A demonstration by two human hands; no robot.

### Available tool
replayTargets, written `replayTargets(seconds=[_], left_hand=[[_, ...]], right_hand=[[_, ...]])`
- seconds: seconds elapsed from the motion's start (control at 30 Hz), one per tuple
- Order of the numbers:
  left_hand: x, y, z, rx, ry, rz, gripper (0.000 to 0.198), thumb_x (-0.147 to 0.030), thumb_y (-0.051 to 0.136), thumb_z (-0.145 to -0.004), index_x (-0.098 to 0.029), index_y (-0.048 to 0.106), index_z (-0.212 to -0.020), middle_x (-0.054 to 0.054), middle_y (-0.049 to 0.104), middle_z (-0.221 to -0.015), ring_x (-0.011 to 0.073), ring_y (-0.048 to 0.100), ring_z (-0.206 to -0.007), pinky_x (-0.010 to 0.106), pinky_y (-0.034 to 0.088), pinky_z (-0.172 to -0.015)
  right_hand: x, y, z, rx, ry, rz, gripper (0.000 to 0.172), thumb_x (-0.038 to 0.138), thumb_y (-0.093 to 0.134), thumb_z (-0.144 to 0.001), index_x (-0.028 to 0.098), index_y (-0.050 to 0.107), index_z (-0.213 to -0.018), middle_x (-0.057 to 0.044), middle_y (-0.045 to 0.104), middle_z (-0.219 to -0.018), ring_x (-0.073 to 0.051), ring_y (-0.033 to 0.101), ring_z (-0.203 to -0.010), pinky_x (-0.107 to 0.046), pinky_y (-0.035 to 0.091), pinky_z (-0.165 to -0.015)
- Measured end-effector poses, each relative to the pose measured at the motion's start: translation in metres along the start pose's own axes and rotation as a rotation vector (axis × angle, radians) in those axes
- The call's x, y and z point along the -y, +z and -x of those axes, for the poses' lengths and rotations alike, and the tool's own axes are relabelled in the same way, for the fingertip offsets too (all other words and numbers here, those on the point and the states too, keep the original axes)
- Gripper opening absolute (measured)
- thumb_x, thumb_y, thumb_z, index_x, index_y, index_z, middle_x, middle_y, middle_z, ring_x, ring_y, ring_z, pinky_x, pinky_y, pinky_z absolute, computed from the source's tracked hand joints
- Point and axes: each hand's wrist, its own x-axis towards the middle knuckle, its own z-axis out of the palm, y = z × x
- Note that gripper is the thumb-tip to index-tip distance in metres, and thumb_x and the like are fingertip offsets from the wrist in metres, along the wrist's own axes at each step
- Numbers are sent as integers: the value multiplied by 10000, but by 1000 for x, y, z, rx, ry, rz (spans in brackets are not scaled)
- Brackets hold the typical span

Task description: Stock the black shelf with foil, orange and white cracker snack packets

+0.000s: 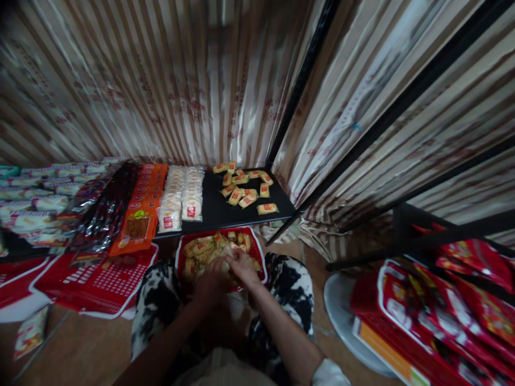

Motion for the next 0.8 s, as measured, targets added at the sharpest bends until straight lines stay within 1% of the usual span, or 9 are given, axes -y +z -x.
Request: replayTargets(seconds=[0.1,0.2,0.27,0.33,0.43,0.6,0.7,0.77,0.8], left_hand=[[-1,-6,-3,-94,-61,109,443,-185,426,-790,-123,497,-1223,176,543,-1255,261,489,-1183,418,408,-973],[8,-17,-9,-165,-161,415,360,-260,449,-796,-148,568,-1117,140,631,-1114,255,560,-1064,438,411,-949],[16,-26,-14,-174,-244,597,343,-316,501,-766,-156,599,-1053,109,673,-1003,249,600,-970,427,444,-899],[23,-36,-17,-164,-286,698,375,-346,515,-749,-142,599,-1053,97,691,-944,231,632,-883,384,492,-817],[30,-49,-17,-155,-298,794,424,-375,487,-765,-113,586,-1084,106,697,-923,202,655,-783,308,524,-674],[34,-67,-17,-174,-372,952,448,-372,503,-760,-126,577,-1127,126,677,-1001,173,654,-736,226,485,-502],[35,-79,-21,-146,-340,818,441,-370,482,-768,-125,592,-1118,116,680,-998,158,646,-687,232,485,-490],[33,-89,-24,-119,-267,695,370,-307,514,-735,-143,644,-1039,89,696,-975,168,649,-725,255,508,-560],[31,-95,-26,-103,-228,650,326,-266,546,-701,-161,673,-982,69,704,-961,176,650,-766,269,517,-621]], right_hand=[[18,1,5,60,-3,-148,244,444,592,-740,200,596,-741,5,634,-657,-144,595,-621,-239,431,-571],[29,9,8,161,-39,-445,302,492,535,-772,197,599,-762,3,647,-669,-140,610,-628,-240,465,-570],[33,14,7,202,-59,-579,325,505,518,-777,191,598,-765,-2,649,-672,-139,614,-632,-240,478,-569],[34,17,6,198,-83,-613,301,483,539,-765,190,602,-789,-1,650,-686,-136,610,-636,-238,483,-577],[32,18,2,169,-114,-584,262,398,564,-747,179,601,-884,-1,648,-708,-137,602,-635,-251,489,-599],[32,10,3,32,-212,-404,295,346,511,-782,157,600,-991,-42,652,-817,-162,618,-720,-303,507,-709],[38,1,10,-74,-350,-187,357,343,510,-807,169,580,-1111,-94,638,-1030,-209,608,-909,-378,482,-845],[44,-6,16,-115,-521,-50,396,326,528,-816,202,553,-1191,-98,595,-1173,-241,535,-1086,-426,418,-951],[48,-8,18,-97,-612,5,421,316,539,-817,220,534,-1227,-88,573,-1226,-246,487,-1155,-437,380,-992]])
